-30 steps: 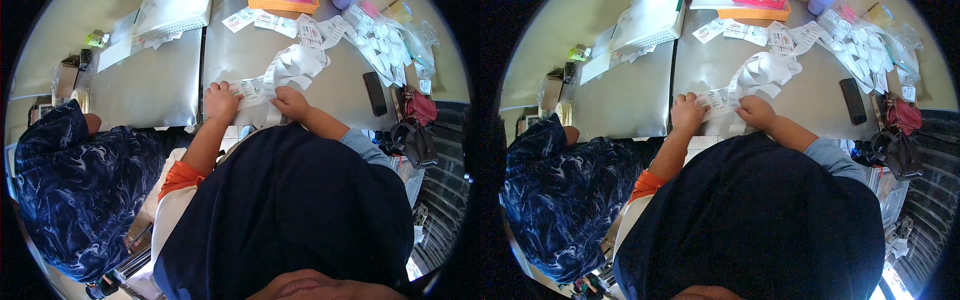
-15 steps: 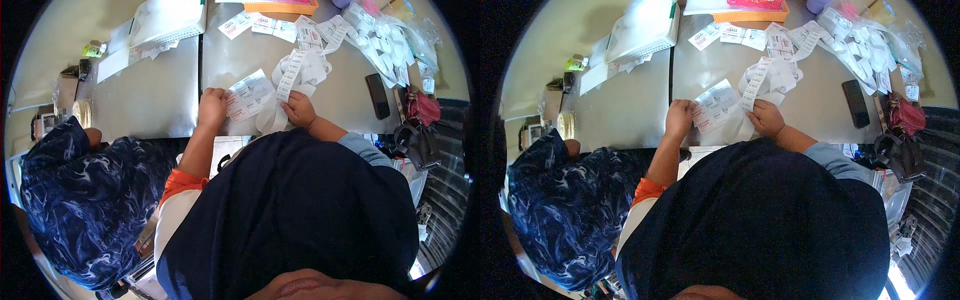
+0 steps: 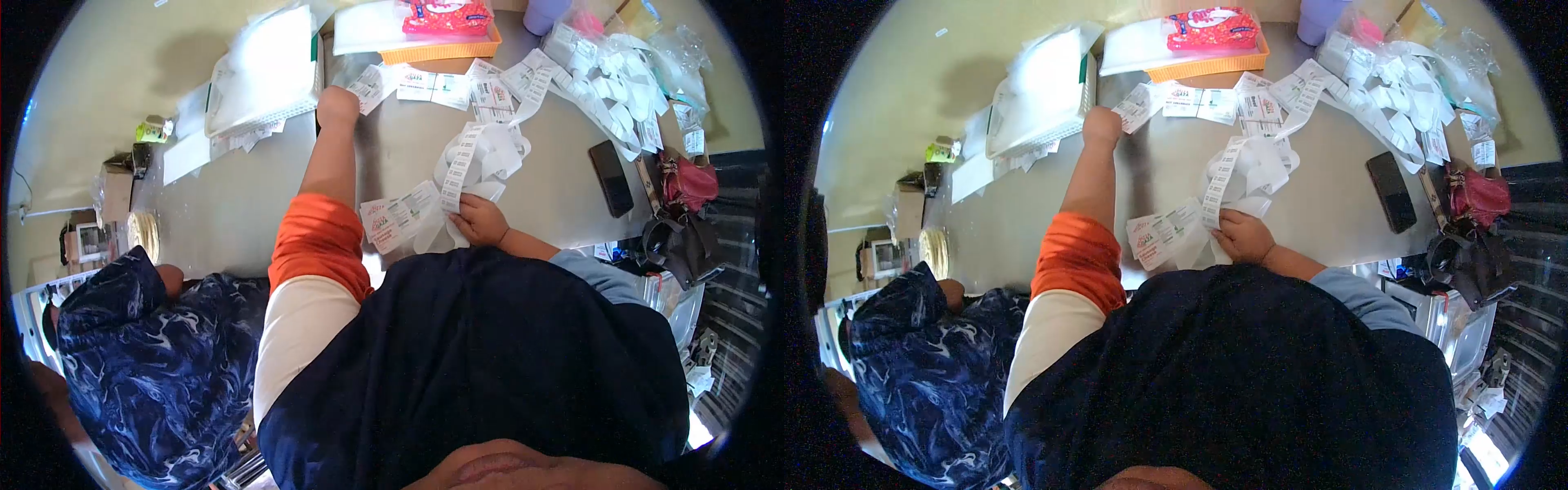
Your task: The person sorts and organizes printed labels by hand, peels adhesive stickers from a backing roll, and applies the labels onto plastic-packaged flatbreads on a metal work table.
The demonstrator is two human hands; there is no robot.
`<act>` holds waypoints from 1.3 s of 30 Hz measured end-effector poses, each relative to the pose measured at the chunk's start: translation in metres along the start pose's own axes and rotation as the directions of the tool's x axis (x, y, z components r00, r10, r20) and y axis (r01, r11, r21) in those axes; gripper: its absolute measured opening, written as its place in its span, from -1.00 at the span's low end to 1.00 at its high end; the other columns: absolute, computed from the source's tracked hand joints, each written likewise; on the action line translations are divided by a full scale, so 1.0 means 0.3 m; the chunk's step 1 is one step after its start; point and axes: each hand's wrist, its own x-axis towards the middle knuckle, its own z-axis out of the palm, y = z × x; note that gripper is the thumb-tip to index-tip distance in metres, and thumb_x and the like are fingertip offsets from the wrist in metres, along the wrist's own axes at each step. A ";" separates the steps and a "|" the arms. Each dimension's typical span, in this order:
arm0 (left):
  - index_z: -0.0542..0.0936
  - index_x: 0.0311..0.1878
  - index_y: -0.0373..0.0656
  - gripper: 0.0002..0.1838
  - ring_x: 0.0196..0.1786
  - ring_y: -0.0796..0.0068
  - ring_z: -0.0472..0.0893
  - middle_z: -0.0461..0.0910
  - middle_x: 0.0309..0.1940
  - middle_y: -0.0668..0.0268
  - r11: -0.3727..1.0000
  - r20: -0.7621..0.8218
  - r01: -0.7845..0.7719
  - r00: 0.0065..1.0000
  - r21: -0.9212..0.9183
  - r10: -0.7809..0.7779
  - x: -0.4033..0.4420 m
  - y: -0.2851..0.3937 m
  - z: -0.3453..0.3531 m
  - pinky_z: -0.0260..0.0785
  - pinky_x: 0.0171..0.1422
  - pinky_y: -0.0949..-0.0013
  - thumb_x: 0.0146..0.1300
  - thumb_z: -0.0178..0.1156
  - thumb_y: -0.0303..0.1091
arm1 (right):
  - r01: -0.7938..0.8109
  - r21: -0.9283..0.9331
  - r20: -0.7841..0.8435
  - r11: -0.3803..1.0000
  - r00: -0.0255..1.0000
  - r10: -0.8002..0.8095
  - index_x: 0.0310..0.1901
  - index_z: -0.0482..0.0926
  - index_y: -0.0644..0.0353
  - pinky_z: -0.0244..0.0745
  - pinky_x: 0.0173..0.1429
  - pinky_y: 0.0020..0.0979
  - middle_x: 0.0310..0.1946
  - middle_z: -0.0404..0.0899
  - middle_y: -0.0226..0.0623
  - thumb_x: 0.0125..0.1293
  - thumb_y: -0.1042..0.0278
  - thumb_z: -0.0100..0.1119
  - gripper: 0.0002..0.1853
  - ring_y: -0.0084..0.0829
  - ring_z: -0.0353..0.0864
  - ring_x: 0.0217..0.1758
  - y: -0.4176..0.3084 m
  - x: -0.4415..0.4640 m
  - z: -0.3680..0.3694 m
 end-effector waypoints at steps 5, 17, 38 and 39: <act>0.57 -0.12 -0.18 -0.73 -0.02 0.08 0.56 0.55 -0.11 0.00 0.996 -0.011 -0.002 1.000 0.093 0.003 0.053 0.064 0.054 0.42 0.01 0.18 0.13 0.01 -0.37 | -0.070 0.010 0.028 0.997 0.997 0.070 -0.16 0.56 0.24 0.47 -0.01 -0.28 -0.08 0.51 -0.19 0.21 0.29 0.06 -0.76 -0.17 0.53 -0.07 -0.013 -0.007 -0.007; 0.55 -0.16 -0.17 -0.76 -0.08 0.07 0.46 0.48 -0.18 0.09 0.860 -0.243 -0.497 0.854 -0.115 0.461 -0.626 -0.056 -0.005 0.34 0.01 0.19 0.10 0.20 -0.32 | -0.026 0.033 0.009 0.999 1.000 0.025 -0.14 0.55 0.22 0.43 0.01 -0.24 -0.08 0.50 -0.09 0.22 0.32 0.03 -0.76 -0.09 0.50 -0.07 -0.003 -0.005 -0.003; 0.57 -0.18 -0.22 -0.62 -0.23 0.18 0.49 0.48 -0.33 0.17 0.622 -0.441 -0.738 0.665 -0.262 0.603 -0.966 -0.108 -0.066 0.36 -0.16 0.25 -0.16 0.40 -0.45 | -0.651 0.710 0.451 0.268 0.713 0.536 -0.38 0.58 0.28 0.25 -0.35 -0.49 -0.52 0.49 -0.39 0.21 0.13 0.15 -0.69 -0.57 0.35 -0.49 -0.244 0.085 -0.029; 0.57 -0.19 -0.22 -0.62 -0.24 0.18 0.48 0.47 -0.34 0.18 0.620 -0.435 -0.736 0.669 -0.272 0.603 -0.971 -0.105 -0.070 0.35 -0.17 0.25 -0.17 0.40 -0.45 | -0.654 0.690 0.435 0.309 0.717 0.545 -0.37 0.58 0.28 0.26 -0.35 -0.49 -0.52 0.50 -0.38 0.21 0.13 0.14 -0.68 -0.57 0.37 -0.49 -0.242 0.082 -0.028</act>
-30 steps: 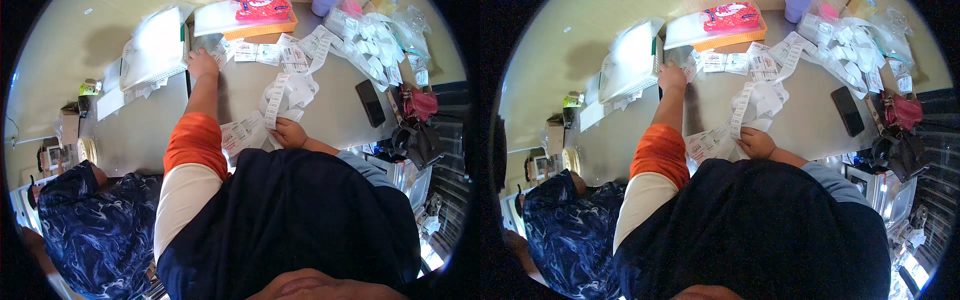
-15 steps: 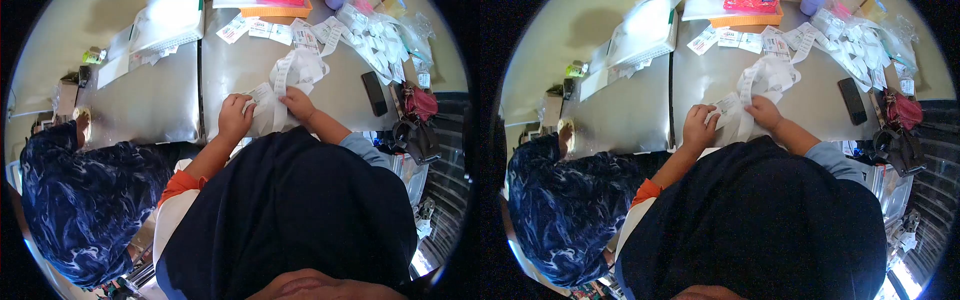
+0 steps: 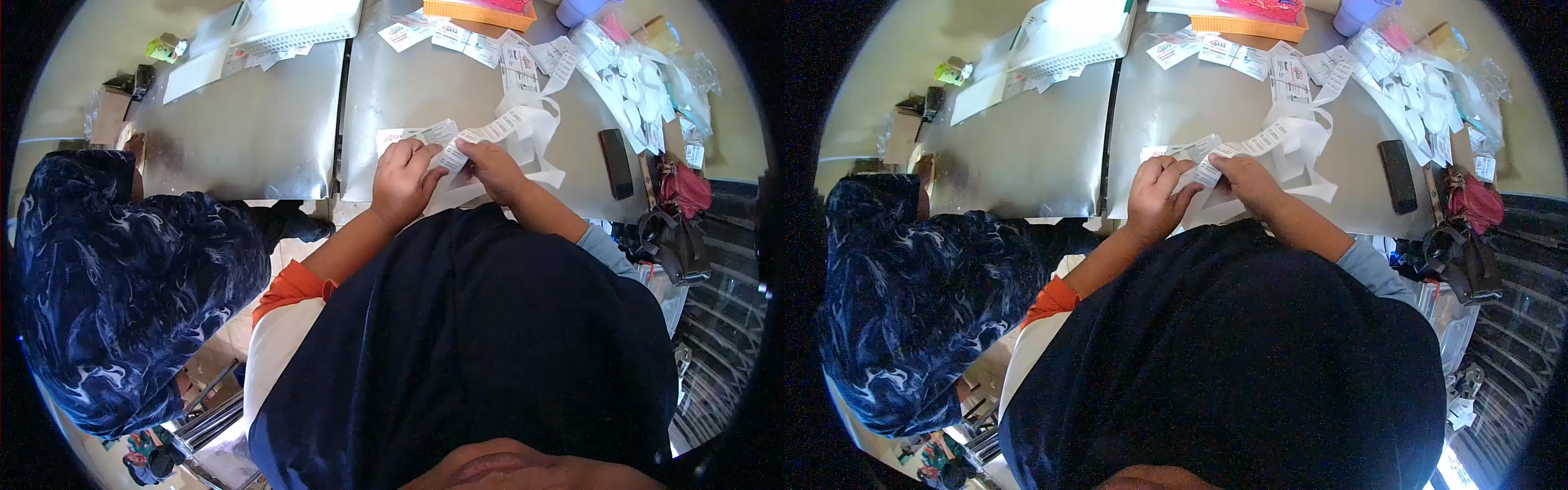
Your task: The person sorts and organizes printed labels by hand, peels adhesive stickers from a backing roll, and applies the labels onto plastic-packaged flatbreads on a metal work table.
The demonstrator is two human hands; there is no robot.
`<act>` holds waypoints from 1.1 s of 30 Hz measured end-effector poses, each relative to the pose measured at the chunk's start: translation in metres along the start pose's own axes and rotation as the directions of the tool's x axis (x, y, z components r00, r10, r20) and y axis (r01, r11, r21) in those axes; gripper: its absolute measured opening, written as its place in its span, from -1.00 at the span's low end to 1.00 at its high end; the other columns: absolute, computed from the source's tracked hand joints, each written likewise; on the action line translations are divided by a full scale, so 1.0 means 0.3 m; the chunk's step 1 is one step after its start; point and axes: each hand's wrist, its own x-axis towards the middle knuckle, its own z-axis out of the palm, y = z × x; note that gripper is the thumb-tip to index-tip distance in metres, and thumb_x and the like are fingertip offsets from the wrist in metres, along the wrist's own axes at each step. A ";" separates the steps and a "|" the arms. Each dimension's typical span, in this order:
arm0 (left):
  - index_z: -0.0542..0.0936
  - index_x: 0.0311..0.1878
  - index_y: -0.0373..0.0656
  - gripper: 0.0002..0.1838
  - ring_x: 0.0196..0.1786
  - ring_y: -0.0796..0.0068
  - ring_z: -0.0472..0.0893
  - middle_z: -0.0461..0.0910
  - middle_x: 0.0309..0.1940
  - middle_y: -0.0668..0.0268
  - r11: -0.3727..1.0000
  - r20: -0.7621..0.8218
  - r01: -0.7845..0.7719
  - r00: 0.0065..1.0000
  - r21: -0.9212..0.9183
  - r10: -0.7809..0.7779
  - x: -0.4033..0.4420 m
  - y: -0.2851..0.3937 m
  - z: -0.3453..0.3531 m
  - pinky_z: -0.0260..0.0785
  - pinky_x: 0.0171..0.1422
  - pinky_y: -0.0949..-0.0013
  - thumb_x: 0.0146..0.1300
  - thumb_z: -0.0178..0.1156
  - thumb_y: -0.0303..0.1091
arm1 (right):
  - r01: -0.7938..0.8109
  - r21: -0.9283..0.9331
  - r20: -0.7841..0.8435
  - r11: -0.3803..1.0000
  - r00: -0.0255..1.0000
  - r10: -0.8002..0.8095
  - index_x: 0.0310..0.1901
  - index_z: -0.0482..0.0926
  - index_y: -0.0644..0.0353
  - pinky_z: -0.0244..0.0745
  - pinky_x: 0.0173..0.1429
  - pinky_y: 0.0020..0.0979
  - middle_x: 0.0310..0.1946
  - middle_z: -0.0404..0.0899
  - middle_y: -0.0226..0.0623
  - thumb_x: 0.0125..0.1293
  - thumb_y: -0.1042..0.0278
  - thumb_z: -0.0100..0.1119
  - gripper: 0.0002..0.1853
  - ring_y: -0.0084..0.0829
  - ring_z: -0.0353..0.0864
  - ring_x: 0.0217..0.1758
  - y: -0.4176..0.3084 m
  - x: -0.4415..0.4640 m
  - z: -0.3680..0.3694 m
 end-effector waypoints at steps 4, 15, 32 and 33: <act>0.58 -0.22 -0.21 -0.63 -0.26 0.20 0.47 0.45 -0.36 0.20 1.000 0.038 0.000 0.999 -0.025 0.001 0.002 0.011 0.003 0.34 -0.18 0.26 -0.20 0.40 -0.47 | 0.017 -0.150 -0.008 0.989 1.000 -0.018 -0.32 0.60 0.30 0.33 -0.35 -0.48 -0.49 0.53 -0.36 0.21 0.14 0.15 -0.68 -0.57 0.44 -0.45 -0.047 -0.048 0.021; 0.56 -0.38 -0.14 -0.78 -0.32 0.22 0.47 0.45 -0.41 0.28 0.968 0.002 -0.223 0.975 0.118 0.224 -0.022 0.006 0.020 0.33 -0.24 0.26 -0.16 0.36 -0.45 | -0.040 -0.083 0.065 0.996 0.997 0.046 -0.21 0.57 0.32 0.35 -0.11 -0.52 -0.37 0.55 -0.39 0.19 0.28 0.17 -0.74 -0.59 0.48 -0.24 -0.046 -0.041 -0.001; 0.64 -0.36 -0.29 -0.75 -0.38 0.19 0.57 0.58 -0.48 0.05 0.682 0.350 0.717 0.608 0.145 -0.713 -0.048 -0.212 0.133 0.40 -0.19 0.29 0.06 0.22 -0.26 | 0.558 -0.784 0.378 0.273 0.777 -0.503 -0.27 0.59 0.27 0.38 0.04 -0.18 -0.23 0.54 -0.02 0.10 0.21 0.09 -0.71 -0.03 0.48 -0.09 0.134 0.093 -0.131; 0.65 -0.35 -0.28 -0.74 -0.34 0.17 0.57 0.58 -0.43 0.03 0.663 0.364 0.730 0.580 0.166 -0.729 -0.040 -0.203 0.135 0.41 -0.15 0.28 0.05 0.23 -0.24 | 0.539 -0.798 0.367 0.270 0.789 -0.493 -0.26 0.58 0.27 0.38 0.04 -0.18 -0.23 0.55 -0.02 0.10 0.21 0.09 -0.70 -0.02 0.48 -0.09 0.136 0.096 -0.132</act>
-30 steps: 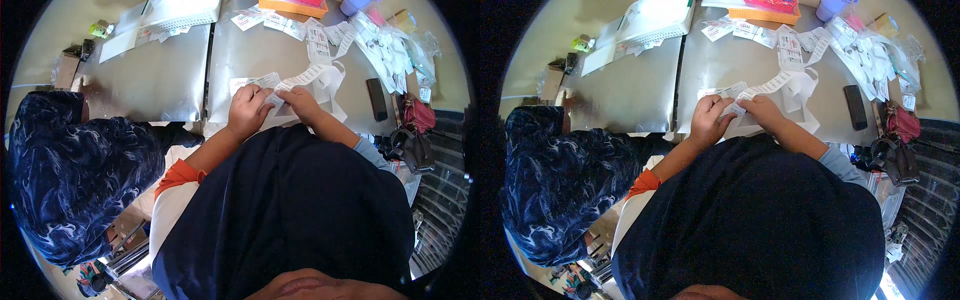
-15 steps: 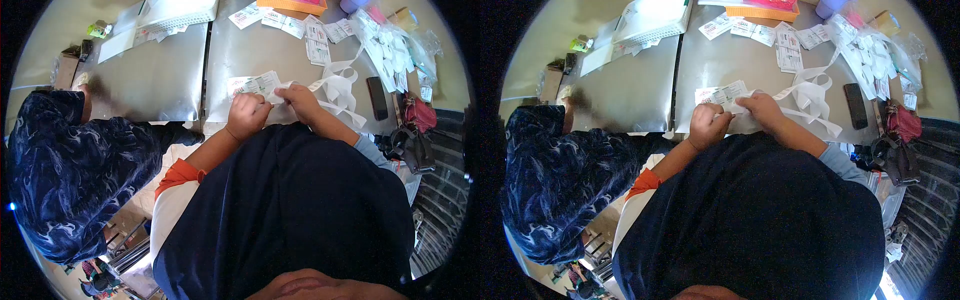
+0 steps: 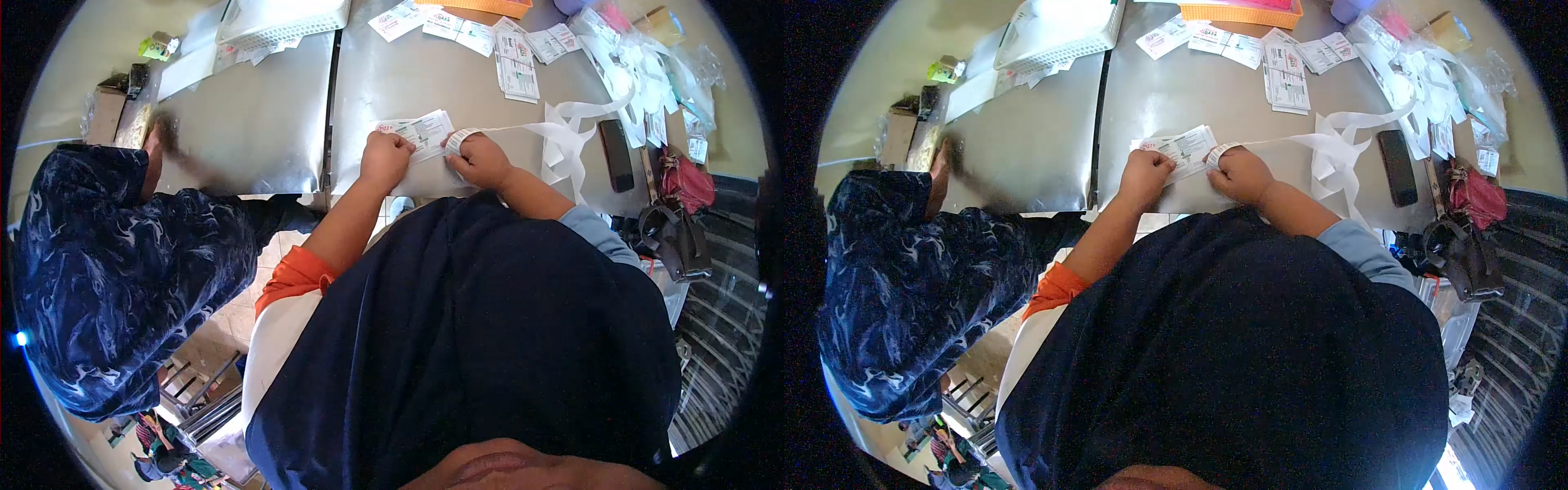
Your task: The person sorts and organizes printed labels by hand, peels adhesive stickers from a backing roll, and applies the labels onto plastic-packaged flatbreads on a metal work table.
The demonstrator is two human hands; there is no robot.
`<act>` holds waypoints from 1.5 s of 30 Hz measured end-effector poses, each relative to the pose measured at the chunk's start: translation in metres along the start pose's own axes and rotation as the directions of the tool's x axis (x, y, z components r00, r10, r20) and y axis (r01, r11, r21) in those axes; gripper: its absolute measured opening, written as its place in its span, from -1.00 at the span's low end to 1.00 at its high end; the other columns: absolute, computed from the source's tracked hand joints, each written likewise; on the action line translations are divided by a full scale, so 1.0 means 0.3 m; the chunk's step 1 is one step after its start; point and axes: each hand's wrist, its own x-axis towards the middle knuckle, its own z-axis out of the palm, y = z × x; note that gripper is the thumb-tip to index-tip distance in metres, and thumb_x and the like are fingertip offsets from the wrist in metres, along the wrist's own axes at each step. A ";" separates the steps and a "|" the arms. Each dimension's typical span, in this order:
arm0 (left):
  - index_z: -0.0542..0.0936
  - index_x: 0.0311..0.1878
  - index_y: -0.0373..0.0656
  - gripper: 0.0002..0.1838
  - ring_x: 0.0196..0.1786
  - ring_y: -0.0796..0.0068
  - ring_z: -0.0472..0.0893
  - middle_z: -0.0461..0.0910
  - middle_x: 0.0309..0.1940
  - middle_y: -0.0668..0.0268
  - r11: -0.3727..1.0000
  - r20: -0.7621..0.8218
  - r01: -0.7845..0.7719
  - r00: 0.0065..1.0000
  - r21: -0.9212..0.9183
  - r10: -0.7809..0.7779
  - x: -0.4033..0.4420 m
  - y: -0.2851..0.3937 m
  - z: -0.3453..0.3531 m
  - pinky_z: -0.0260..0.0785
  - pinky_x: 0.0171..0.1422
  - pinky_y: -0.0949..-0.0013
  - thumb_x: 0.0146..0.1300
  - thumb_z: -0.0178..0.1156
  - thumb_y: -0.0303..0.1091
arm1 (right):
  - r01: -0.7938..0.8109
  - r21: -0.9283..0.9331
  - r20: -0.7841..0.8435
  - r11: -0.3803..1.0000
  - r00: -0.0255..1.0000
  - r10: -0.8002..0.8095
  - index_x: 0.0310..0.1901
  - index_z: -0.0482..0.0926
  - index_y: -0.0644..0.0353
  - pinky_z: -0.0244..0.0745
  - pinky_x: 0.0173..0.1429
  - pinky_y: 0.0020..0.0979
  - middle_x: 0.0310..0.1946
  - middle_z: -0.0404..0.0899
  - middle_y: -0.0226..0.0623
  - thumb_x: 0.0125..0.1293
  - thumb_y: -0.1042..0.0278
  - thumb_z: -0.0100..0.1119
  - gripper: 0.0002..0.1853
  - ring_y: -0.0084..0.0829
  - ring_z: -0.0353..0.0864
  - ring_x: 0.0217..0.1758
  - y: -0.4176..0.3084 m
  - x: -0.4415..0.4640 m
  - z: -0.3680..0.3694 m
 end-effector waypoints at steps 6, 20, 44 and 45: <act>0.66 -0.37 -0.20 -0.75 -0.09 0.10 0.49 0.46 -0.15 0.02 0.979 -0.087 0.032 0.996 0.201 -0.015 -0.042 0.063 0.020 0.35 0.06 0.23 0.05 0.24 -0.19 | 0.010 -0.023 -0.039 1.000 0.999 -0.011 -0.21 0.59 0.25 0.38 0.04 -0.19 -0.23 0.55 -0.04 0.08 0.23 0.10 -0.69 -0.03 0.47 -0.08 0.011 -0.004 -0.001; 0.50 -0.14 -0.16 -0.43 -0.04 0.12 0.46 0.47 -0.16 0.15 0.787 -0.108 -0.133 0.963 0.603 0.246 -0.073 0.025 -0.118 0.36 0.00 0.16 -0.16 0.38 0.01 | 0.157 0.067 -0.088 0.985 0.985 -0.151 -0.18 0.57 0.27 0.30 0.16 -0.21 -0.09 0.54 -0.15 0.12 0.28 0.09 -0.72 -0.11 0.43 0.06 0.039 -0.030 0.004; 0.63 -0.32 -0.21 -0.76 -0.07 0.14 0.48 0.52 -0.26 0.16 0.896 -0.013 -0.167 0.982 0.410 0.189 0.048 -0.017 -0.179 0.34 0.01 0.20 -0.03 0.26 -0.26 | 0.241 -0.064 -0.059 0.968 0.968 -0.245 -0.15 0.56 0.23 0.23 0.26 -0.18 -0.01 0.52 -0.31 0.11 0.31 0.14 -0.72 -0.20 0.36 0.19 0.052 -0.009 0.021; 0.63 -0.33 -0.21 -0.78 -0.13 0.17 0.50 0.54 -0.31 0.17 0.894 -0.081 -0.196 0.965 0.402 0.248 0.045 -0.018 -0.174 0.36 -0.03 0.22 -0.02 0.26 -0.28 | 0.235 -0.060 -0.055 0.970 0.970 -0.238 -0.17 0.57 0.24 0.23 0.26 -0.18 -0.01 0.52 -0.32 0.10 0.31 0.15 -0.73 -0.20 0.36 0.20 0.052 -0.007 0.020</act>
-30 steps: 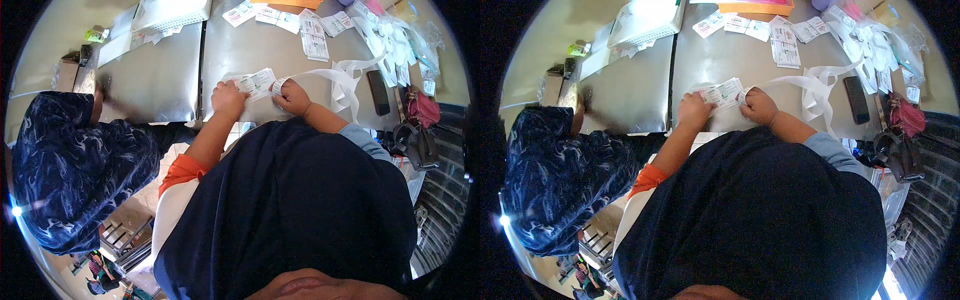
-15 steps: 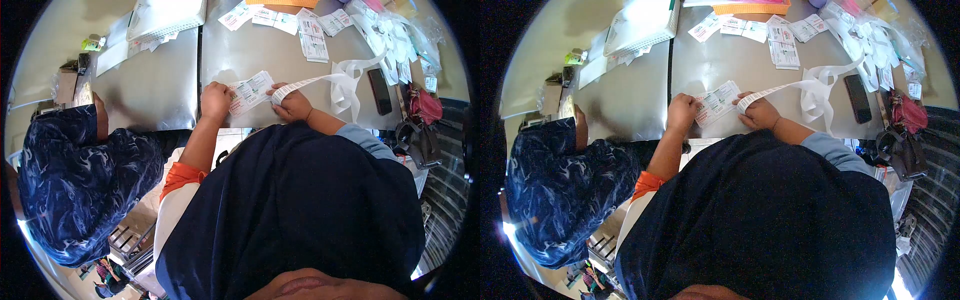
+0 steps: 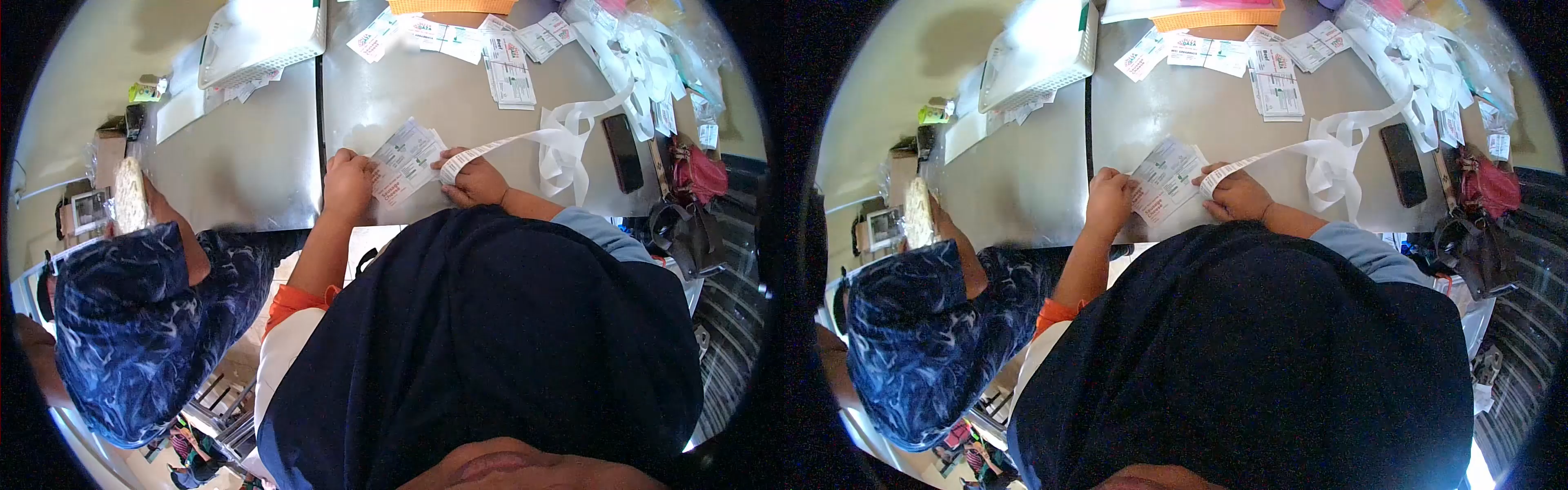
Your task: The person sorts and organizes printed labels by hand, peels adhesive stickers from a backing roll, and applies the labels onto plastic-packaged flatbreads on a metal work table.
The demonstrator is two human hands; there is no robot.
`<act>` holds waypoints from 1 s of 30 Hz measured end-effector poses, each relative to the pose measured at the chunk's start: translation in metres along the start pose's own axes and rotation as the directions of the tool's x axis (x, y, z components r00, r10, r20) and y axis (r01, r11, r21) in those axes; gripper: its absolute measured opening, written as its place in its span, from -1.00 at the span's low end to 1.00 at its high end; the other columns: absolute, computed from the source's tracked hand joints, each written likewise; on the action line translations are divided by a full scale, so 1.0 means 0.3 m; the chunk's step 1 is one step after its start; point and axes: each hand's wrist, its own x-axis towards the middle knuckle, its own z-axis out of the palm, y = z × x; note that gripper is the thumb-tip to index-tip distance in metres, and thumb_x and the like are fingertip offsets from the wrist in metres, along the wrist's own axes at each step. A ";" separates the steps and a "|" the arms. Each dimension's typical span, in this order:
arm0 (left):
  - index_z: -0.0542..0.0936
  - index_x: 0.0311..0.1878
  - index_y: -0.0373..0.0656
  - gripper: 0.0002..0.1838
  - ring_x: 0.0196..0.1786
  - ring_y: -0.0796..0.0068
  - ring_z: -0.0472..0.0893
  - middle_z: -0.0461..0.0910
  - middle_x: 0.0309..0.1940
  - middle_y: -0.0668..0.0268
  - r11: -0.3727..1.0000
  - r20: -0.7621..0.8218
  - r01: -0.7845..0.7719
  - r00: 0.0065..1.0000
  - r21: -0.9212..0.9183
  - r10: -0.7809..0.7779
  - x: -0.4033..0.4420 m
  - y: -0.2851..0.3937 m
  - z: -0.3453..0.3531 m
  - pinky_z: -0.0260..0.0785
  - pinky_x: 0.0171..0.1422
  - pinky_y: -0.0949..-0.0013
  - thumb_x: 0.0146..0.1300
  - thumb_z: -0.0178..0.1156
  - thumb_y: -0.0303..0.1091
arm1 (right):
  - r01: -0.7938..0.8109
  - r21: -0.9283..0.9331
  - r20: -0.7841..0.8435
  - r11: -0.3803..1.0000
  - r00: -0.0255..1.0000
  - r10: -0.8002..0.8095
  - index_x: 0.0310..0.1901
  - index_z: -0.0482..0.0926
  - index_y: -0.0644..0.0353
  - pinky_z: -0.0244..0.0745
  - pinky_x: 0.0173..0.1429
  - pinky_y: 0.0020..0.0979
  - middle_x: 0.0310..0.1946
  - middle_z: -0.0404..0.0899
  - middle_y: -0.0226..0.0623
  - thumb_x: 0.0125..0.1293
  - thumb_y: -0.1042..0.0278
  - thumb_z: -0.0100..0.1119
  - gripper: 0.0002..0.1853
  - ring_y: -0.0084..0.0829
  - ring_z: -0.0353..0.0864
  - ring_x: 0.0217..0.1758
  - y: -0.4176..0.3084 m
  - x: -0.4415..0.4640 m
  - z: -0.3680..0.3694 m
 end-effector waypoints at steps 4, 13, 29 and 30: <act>0.62 -0.38 -0.24 -0.81 -0.45 0.32 0.54 0.57 -0.54 0.21 0.816 0.244 0.414 0.908 -0.402 -0.341 0.047 0.059 -0.082 0.38 -0.29 0.31 0.03 0.26 -0.30 | 0.022 0.021 -0.012 1.000 1.000 -0.022 -0.22 0.58 0.25 0.21 0.28 -0.17 -0.01 0.53 -0.37 0.08 0.30 0.16 -0.75 -0.21 0.36 0.19 0.007 0.000 -0.001; 0.59 -0.41 -0.33 -0.77 -0.50 0.60 0.45 0.56 -0.56 0.32 0.860 0.427 0.341 0.889 -0.379 -0.165 0.109 0.026 -0.037 0.29 -0.35 0.50 0.11 0.25 -0.30 | -0.055 0.064 -0.012 0.996 0.998 0.056 -0.21 0.59 0.20 0.19 0.28 -0.16 -0.02 0.53 -0.40 0.03 0.32 0.20 -0.73 -0.23 0.35 0.19 -0.001 0.012 -0.014; 0.60 -0.25 -0.30 -0.74 -0.15 0.09 0.59 0.61 -0.25 0.02 0.975 -0.148 0.199 0.966 -0.094 -0.212 0.646 0.076 -0.112 0.41 -0.08 0.18 0.17 0.03 -0.32 | -0.049 0.047 0.016 0.998 0.999 0.048 -0.19 0.57 0.14 0.22 0.24 -0.14 0.02 0.51 -0.43 0.07 0.34 0.21 -0.76 -0.19 0.35 0.19 -0.006 0.003 -0.018; 0.60 -0.24 -0.29 -0.75 -0.12 0.09 0.59 0.60 -0.21 0.03 0.970 -0.174 0.244 0.955 -0.013 -0.242 0.691 0.094 -0.114 0.42 -0.06 0.18 0.16 0.02 -0.34 | -0.030 0.036 0.019 0.999 0.999 0.030 -0.16 0.56 0.14 0.23 0.22 -0.14 0.02 0.51 -0.41 0.07 0.34 0.21 -0.74 -0.18 0.36 0.17 -0.002 0.001 -0.019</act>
